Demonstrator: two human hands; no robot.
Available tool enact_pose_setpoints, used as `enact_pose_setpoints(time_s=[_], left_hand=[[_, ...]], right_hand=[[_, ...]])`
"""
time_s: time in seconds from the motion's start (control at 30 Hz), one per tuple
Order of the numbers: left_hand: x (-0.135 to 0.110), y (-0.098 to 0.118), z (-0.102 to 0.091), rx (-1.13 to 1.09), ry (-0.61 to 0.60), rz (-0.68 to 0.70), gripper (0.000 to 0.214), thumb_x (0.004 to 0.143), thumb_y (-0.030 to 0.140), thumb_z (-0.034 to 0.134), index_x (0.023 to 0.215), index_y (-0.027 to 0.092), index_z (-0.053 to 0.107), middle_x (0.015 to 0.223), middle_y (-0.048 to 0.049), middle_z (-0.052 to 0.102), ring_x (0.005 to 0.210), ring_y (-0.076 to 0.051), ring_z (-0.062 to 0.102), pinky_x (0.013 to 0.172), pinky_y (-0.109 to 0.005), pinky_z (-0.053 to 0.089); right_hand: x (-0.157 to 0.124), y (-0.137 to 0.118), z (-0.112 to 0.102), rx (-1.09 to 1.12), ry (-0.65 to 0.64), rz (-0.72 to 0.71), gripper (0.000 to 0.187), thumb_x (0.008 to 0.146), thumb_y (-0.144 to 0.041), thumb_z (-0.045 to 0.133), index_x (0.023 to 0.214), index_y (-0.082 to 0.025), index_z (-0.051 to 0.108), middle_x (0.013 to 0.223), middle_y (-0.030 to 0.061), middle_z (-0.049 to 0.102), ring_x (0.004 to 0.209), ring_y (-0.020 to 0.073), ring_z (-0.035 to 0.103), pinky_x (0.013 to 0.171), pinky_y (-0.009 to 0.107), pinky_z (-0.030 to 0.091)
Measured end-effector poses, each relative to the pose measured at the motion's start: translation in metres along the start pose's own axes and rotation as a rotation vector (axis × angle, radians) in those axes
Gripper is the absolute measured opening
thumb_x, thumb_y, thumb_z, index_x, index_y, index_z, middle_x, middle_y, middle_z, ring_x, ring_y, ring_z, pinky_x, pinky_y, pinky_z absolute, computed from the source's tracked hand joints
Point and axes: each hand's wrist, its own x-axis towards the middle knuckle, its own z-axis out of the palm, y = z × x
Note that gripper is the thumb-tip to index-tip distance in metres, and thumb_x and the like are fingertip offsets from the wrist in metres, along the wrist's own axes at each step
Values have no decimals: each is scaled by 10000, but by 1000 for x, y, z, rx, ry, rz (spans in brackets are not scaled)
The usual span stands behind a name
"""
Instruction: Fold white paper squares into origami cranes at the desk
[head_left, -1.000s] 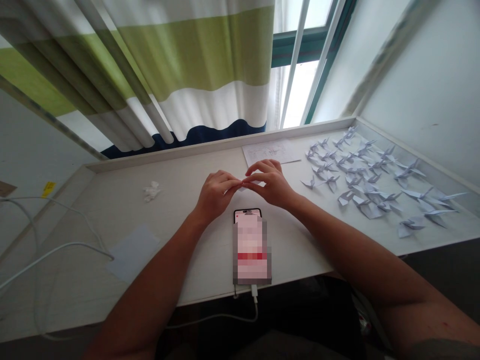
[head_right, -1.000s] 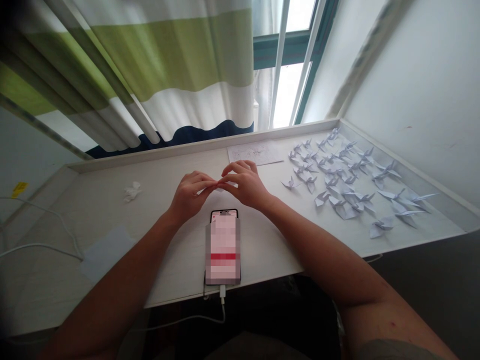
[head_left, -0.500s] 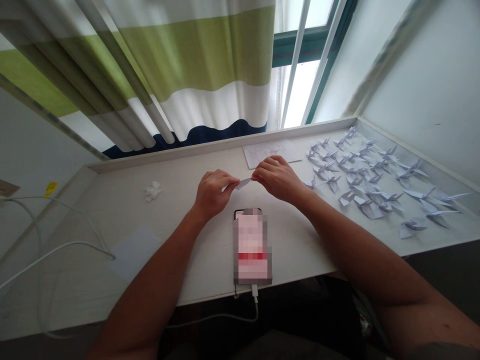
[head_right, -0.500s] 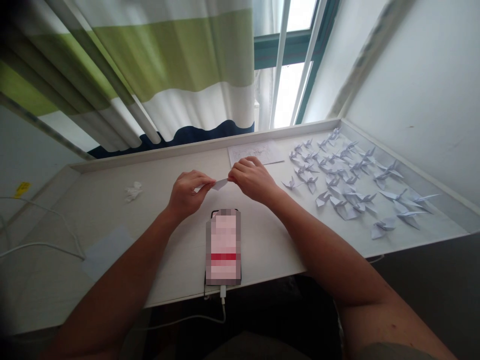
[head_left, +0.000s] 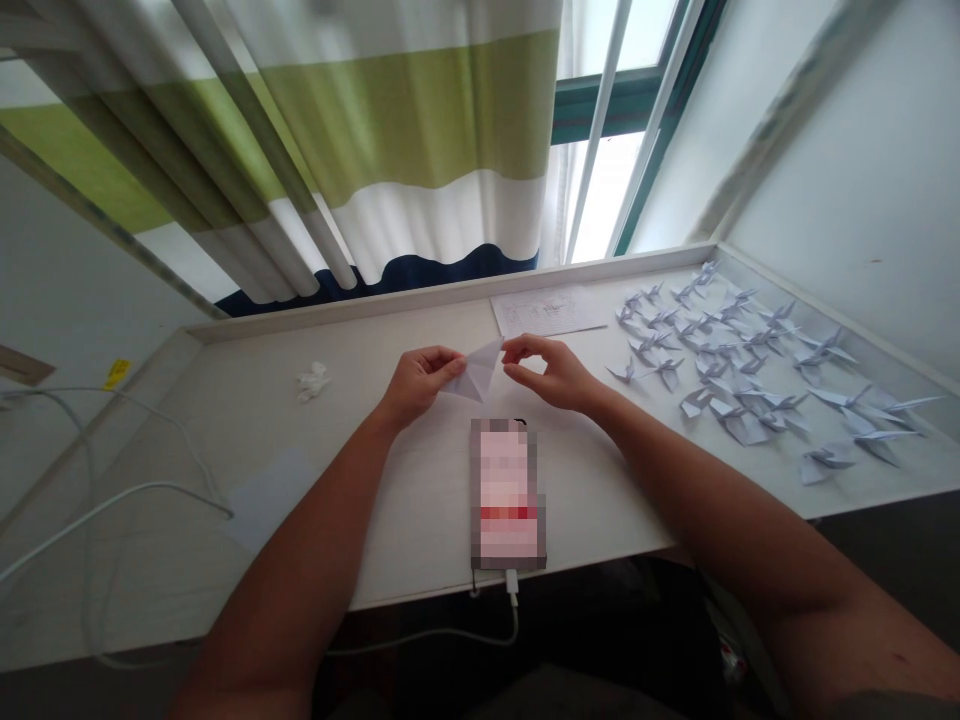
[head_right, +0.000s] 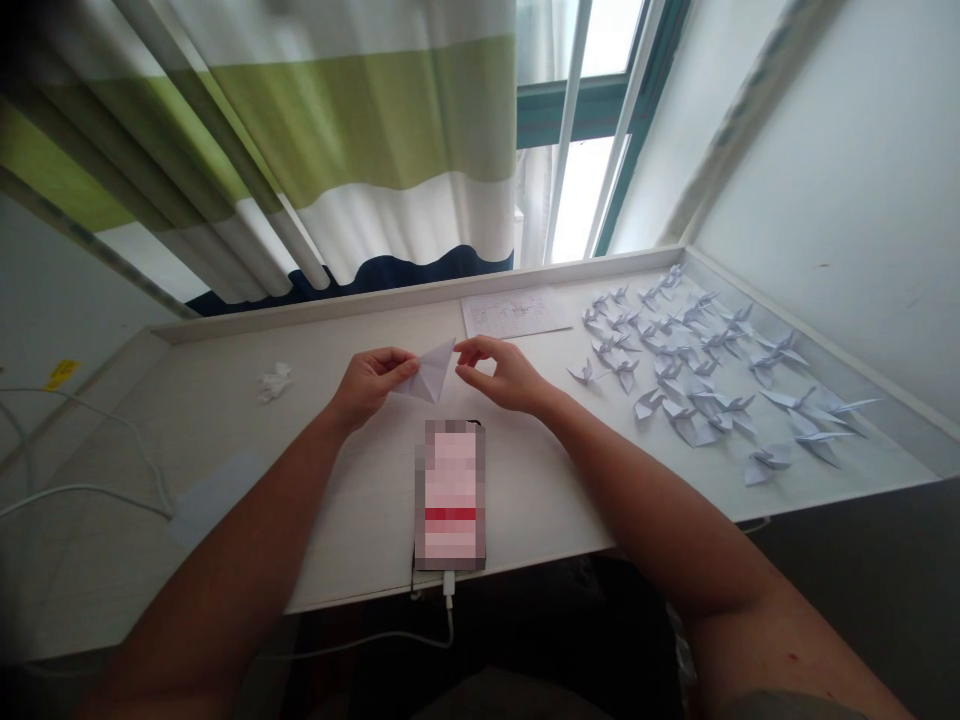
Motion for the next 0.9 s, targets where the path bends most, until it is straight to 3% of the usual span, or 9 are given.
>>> enact_pose_setpoints(time_s=[0.13, 0.23, 0.43, 0.7, 0.9], left_hand=[[-5, 4, 10, -37, -98, -70, 457, 630, 564, 975, 817, 173, 832, 788, -62, 787, 673, -155, 644, 663, -288, 512], [-7, 6, 12, -28, -125, -77, 424, 647, 539, 971, 815, 174, 835, 790, -63, 790, 687, -160, 658, 673, -290, 522], [-6, 3, 12, 34, -97, -19, 390, 678, 512, 958, 847, 178, 846, 821, -72, 806, 729, -178, 687, 712, -312, 547], [2, -6, -4, 81, -1, 9, 435, 673, 533, 957, 864, 164, 827, 731, -64, 779, 630, -170, 675, 668, -325, 543], [3, -5, -2, 91, 84, 95, 513, 746, 626, 897, 943, 161, 805, 768, -65, 782, 683, -187, 716, 661, -311, 536]], right_hand=[[-2, -2, 5, 242, -90, 107, 266, 898, -442, 732, 829, -185, 737, 843, 59, 773, 824, 209, 704, 823, 363, 551], [-1, -2, 3, 325, -115, 139, 279, 904, -447, 710, 859, -180, 772, 799, 44, 763, 780, 192, 685, 780, 336, 528], [-1, -2, 5, 191, -53, 145, 504, 967, -607, 642, 712, -182, 733, 708, 42, 734, 680, 163, 622, 692, 310, 468], [2, 15, -2, 113, 55, 151, 560, 940, -687, 640, 707, -185, 720, 678, 57, 719, 656, 174, 607, 668, 321, 455], [3, 14, -8, 146, 42, 203, 638, 916, -763, 640, 624, -196, 648, 574, 18, 638, 556, 136, 534, 613, 301, 435]])
